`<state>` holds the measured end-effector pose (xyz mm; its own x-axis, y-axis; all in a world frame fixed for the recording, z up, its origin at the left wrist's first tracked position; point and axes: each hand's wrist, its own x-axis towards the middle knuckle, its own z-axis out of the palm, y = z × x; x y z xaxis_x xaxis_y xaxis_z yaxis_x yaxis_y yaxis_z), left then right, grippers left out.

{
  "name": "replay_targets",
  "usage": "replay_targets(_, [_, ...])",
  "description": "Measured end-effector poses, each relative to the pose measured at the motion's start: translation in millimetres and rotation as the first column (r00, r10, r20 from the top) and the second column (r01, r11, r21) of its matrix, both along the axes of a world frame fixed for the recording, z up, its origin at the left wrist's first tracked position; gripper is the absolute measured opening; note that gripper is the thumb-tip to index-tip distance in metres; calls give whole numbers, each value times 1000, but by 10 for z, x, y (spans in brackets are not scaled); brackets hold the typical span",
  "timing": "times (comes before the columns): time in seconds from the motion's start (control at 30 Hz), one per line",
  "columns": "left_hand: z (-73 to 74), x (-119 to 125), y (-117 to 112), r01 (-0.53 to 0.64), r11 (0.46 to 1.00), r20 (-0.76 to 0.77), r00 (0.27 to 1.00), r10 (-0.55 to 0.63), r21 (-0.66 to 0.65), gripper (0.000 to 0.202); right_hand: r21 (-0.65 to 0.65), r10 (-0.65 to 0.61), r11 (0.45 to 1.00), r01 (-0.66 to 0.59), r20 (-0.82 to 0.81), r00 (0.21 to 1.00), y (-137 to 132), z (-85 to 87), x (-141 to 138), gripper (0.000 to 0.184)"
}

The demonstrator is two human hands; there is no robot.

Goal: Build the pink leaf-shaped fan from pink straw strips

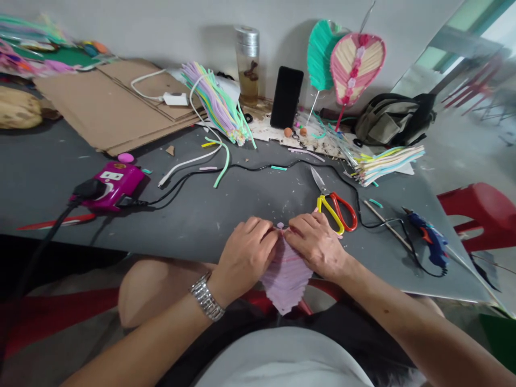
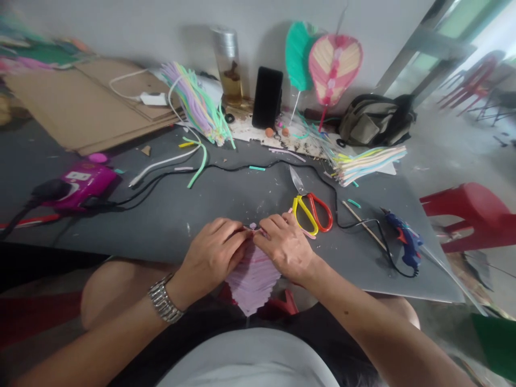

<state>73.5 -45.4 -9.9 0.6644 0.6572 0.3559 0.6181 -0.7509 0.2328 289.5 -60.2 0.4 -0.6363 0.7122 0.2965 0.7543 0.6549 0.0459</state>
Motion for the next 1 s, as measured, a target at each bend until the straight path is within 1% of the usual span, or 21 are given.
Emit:
replay_targets(0.13, [14, 6, 2, -5, 1000, -35, 999, 6, 14, 20, 1, 5, 1000, -5, -57, 998, 9, -53, 15, 26])
replay_targets(0.2, [29, 11, 6, -17, 1000, -51, 999, 18, 16, 20, -9, -6, 1000, 5, -131, 991, 7, -94, 43, 24])
replay_targets(0.27, [43, 14, 8, -23, 1000, -55, 998, 23, 7, 19, -29, -59, 998, 54, -248, 967, 5, -131, 93, 22])
replay_targets(0.33, [49, 13, 7, -20, 1000, -50, 999, 19, -4, 17, -64, -141, 990, 126, -357, 923, 7, -148, 160, 20])
replay_targets(0.4, [49, 9, 7, -15, 1000, -43, 999, 14, -6, 16, -120, -203, 979, 168, -413, 888, 25, -136, 226, 16])
replay_targets(0.43, [47, 7, 7, -15, 1000, -40, 999, 15, -4, 16, -152, -217, 974, 167, -423, 880, 43, -121, 252, 14])
replay_targets(0.57, [44, 5, 12, -12, 1000, -37, 999, 12, -5, 16, -270, -220, 957, 110, -420, 881, 188, -50, 277, 13])
replay_targets(0.77, [56, 11, 14, -1, 1000, -27, 1000, 1, -24, 15, -333, -217, 938, 100, -333, 918, 455, 21, 184, 11])
replay_targets(0.87, [51, 11, 14, -5, 1000, -21, 1000, 4, -19, 15, -380, -192, 922, 71, -292, 937, 486, 31, 188, 16])
replay_targets(1.0, [39, 8, 14, -3, 1000, -15, 1000, 3, -19, 15, -413, -141, 911, 8, -294, 945, 446, 25, 247, 26])
